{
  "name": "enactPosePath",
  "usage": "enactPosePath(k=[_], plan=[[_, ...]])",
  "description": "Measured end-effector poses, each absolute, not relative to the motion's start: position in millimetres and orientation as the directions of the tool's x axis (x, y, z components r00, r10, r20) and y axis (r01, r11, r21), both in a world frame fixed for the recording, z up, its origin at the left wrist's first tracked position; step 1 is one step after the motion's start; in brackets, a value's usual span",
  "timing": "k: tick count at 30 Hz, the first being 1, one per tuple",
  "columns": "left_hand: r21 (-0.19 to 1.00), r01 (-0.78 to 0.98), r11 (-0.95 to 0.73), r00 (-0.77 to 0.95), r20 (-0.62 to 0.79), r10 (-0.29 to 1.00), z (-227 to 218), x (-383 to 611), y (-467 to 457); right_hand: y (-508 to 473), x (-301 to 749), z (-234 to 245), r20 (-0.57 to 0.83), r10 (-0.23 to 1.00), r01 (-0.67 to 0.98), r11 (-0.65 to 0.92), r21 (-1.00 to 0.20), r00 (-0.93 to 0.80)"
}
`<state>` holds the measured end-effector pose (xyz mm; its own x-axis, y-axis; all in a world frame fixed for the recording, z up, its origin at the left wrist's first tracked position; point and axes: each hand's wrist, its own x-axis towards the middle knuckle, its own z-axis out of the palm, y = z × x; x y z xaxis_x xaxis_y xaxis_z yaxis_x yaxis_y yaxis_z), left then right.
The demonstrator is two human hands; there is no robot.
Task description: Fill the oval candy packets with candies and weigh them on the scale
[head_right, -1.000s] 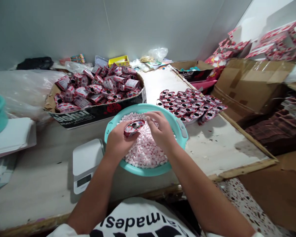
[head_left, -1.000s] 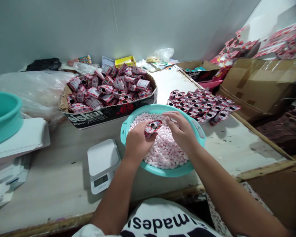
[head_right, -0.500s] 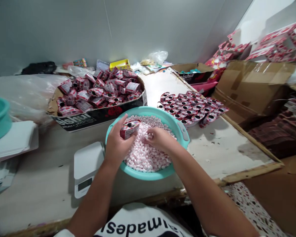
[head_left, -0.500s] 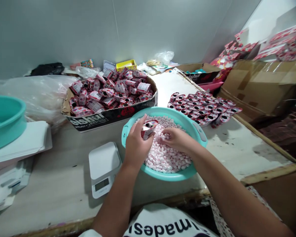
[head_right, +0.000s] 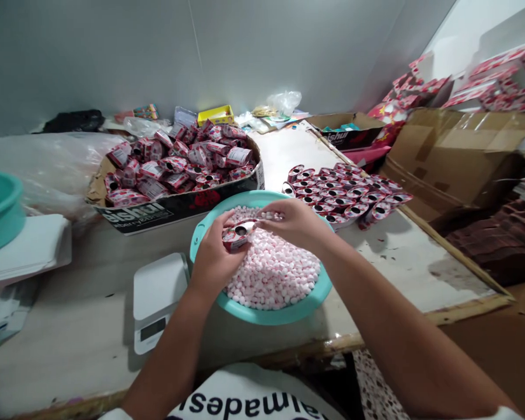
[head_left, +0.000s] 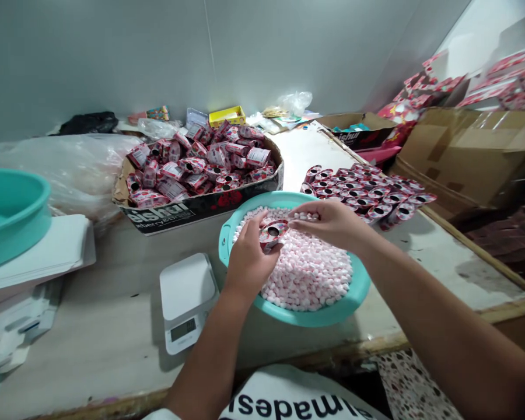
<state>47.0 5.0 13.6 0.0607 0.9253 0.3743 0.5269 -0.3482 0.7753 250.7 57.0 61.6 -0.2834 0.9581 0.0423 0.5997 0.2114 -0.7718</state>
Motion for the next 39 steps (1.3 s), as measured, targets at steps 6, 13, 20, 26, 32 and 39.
enactPosePath(k=[6,13,20,26,32,39], plan=[[0.763,0.496,-0.414,0.197,0.366,0.91,8,44,6,67,228,100,-0.089,0.841,0.738,0.412,-0.534,-0.534],[0.754,0.459,-0.471,0.245,0.402,0.882,11,41,5,67,212,120,-0.222,0.799,0.808,0.465,-0.362,-0.559],[0.767,0.508,-0.393,0.196,0.341,0.919,12,44,4,67,234,98,-0.084,0.813,0.633,0.379,-0.675,-0.576],[0.745,0.552,-0.374,0.166,0.342,0.925,10,47,5,50,273,72,0.048,0.935,0.553,0.248,-0.795,-0.35],[0.707,0.543,-0.453,0.227,0.396,0.89,9,47,8,21,261,29,0.179,0.953,0.456,0.276,-0.846,-0.246],[0.683,0.558,-0.472,0.232,0.417,0.879,10,47,8,26,244,33,0.407,0.845,0.509,0.534,-0.675,-0.348]])
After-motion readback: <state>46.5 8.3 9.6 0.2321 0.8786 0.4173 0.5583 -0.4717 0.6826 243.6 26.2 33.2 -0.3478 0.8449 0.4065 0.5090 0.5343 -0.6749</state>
